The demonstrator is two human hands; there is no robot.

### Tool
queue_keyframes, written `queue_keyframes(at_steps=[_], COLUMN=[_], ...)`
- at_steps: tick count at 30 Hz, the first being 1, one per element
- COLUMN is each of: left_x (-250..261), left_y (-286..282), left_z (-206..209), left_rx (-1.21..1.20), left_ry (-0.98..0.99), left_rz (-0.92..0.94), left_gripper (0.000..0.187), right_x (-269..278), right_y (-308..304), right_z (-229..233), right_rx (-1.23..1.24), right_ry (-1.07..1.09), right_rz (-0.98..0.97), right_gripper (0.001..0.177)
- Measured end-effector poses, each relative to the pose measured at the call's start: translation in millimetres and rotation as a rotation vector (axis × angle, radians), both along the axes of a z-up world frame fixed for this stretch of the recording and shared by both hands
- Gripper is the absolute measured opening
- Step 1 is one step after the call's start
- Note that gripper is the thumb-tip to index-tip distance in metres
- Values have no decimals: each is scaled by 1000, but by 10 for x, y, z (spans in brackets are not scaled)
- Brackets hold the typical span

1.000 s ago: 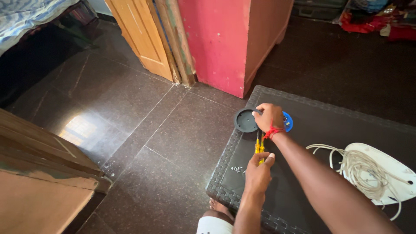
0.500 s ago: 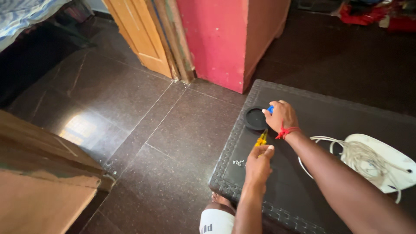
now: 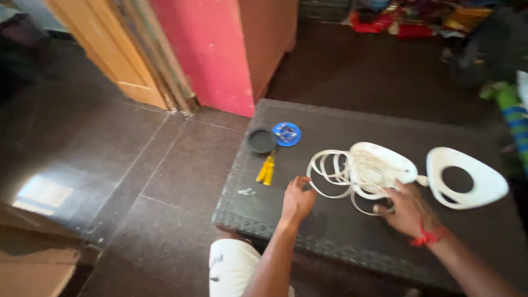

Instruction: The person assembles a white extension cord reel by threading the power cord through the plastic housing and securing the components with a yellow screwdriver.

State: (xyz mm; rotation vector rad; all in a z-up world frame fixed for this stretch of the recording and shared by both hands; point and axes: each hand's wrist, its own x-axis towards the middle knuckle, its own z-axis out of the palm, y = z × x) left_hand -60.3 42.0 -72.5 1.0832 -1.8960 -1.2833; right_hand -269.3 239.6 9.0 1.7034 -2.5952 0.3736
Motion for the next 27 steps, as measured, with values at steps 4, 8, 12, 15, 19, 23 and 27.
queue_keyframes(at_steps=[4,8,12,15,19,23,27], left_x=[-191,-292,-369,-379,-315,-304,-506], left_y=[538,1017,1291,1306,1294,1342,1515], left_z=[101,350,394,357,412,595,729], left_rx=[-241,-284,-417,-464,-478,-801,-856], left_ry=[-202,-299,-310,-314,-364,-182,-286], left_rz=[-223,-357,-263,-234,-222,-255,-418], left_gripper=[58,76,76,65,44,49,53], right_x=[61,233,351,286,196,156,108], right_y=[948,1494,1639,1651,1580,1532,1470], right_z=[-227,-105,131,171,72,73,-25], right_rx=[40,-16,114,-23,-191,-74,-105], right_ry=[-147,-430,-717,-735,-634,-765,-792], right_rz=[-60,-251,-433,-355,-281,-431,-412], right_gripper=[14,18,23,23,21,22,23])
